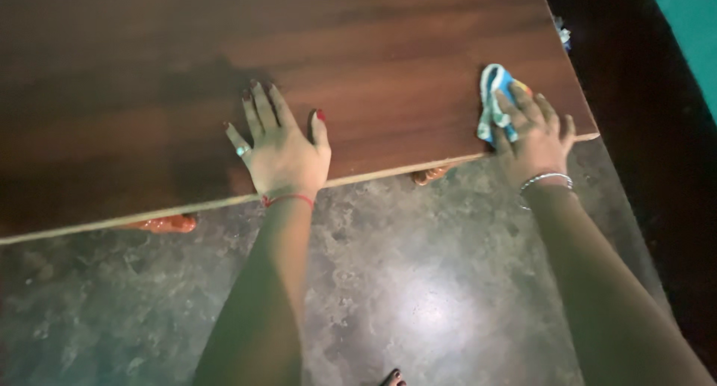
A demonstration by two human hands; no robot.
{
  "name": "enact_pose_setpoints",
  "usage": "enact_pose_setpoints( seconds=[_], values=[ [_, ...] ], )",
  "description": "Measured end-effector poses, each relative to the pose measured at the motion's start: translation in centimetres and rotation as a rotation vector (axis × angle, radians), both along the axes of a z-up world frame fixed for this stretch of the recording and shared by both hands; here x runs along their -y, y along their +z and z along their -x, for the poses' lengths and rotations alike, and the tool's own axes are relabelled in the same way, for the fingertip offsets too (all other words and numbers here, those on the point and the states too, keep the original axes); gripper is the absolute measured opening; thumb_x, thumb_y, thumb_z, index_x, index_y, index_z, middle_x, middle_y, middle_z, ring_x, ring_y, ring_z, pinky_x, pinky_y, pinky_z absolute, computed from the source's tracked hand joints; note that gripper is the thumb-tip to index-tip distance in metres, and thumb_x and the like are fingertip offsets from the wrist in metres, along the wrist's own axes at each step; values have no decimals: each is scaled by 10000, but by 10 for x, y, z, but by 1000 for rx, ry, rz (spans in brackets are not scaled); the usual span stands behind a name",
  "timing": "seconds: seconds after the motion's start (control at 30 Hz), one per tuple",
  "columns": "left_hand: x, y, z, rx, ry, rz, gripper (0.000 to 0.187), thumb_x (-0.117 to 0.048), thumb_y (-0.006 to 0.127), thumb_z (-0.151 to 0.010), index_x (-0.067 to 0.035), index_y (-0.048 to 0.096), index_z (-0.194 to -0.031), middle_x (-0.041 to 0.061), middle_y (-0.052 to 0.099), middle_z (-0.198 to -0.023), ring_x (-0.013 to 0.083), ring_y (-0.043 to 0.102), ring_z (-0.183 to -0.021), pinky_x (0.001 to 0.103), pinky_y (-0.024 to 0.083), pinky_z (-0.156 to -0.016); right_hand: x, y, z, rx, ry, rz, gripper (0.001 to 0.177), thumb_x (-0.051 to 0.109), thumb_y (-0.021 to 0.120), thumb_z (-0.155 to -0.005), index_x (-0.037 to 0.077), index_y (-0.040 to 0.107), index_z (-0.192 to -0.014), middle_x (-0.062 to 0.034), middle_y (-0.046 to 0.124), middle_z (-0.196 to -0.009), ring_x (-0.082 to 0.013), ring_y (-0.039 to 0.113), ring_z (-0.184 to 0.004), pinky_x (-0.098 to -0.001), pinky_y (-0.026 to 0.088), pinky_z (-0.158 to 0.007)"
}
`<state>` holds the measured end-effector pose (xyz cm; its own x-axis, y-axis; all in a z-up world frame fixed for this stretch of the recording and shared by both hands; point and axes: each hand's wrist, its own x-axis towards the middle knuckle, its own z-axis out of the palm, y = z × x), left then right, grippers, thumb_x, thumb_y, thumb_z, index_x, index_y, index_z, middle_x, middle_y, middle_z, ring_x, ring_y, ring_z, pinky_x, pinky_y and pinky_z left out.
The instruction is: The person wipes a wooden table surface with a cloth, then sprays a cleaning solution from a green bottle onto the table and lower shelf. They continue wiping the tabletop, edges, and legs of the table with the cloth.
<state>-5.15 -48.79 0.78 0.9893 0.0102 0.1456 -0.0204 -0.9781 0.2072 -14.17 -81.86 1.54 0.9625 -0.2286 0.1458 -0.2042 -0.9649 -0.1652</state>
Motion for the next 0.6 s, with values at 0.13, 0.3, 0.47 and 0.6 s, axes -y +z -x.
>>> enact_pose_setpoints(
  seconds=[0.13, 0.3, 0.47, 0.6],
  values=[
    [1, 2, 1, 33, 7, -2, 788, -530, 482, -979, -10, 376, -1562, 165, 323, -1648, 302, 303, -1511, 635, 192, -1192, 36, 2, 8, 30, -46, 121, 659, 175, 682, -891, 269, 555, -1531, -79, 506, -1571, -409, 451, -1366, -628, 313, -1100],
    [0, 2, -2, 35, 13, -23, 766, -528, 488, -983, -12, 399, -1542, 167, 328, -1639, 300, 303, -1510, 637, 214, -1171, 43, 19, -16, 115, -133, 33, 519, 108, 693, -915, 147, 631, -1429, -171, 617, -1396, -462, 590, -1154, -527, 495, -986],
    [2, 10, -4, -4, 20, -24, 777, -523, 498, -972, -19, 394, -1554, 156, 334, -1637, 290, 297, -1511, 628, 213, -1182, -85, 18, -68, 372, 250, -185, 620, 79, 732, -798, 54, 577, -1399, -237, 592, -1402, -455, 541, -1229, -521, 465, -1016],
    [0, 10, -3, 10, 12, -33, 790, -513, 532, -925, -23, 400, -1531, 153, 346, -1628, 286, 311, -1506, 618, 213, -1176, -192, 9, -83, 60, 476, -201, 510, 249, 692, -912, 249, 592, -1412, -90, 490, -1553, -340, 449, -1419, -525, 369, -1109]
  ],
)
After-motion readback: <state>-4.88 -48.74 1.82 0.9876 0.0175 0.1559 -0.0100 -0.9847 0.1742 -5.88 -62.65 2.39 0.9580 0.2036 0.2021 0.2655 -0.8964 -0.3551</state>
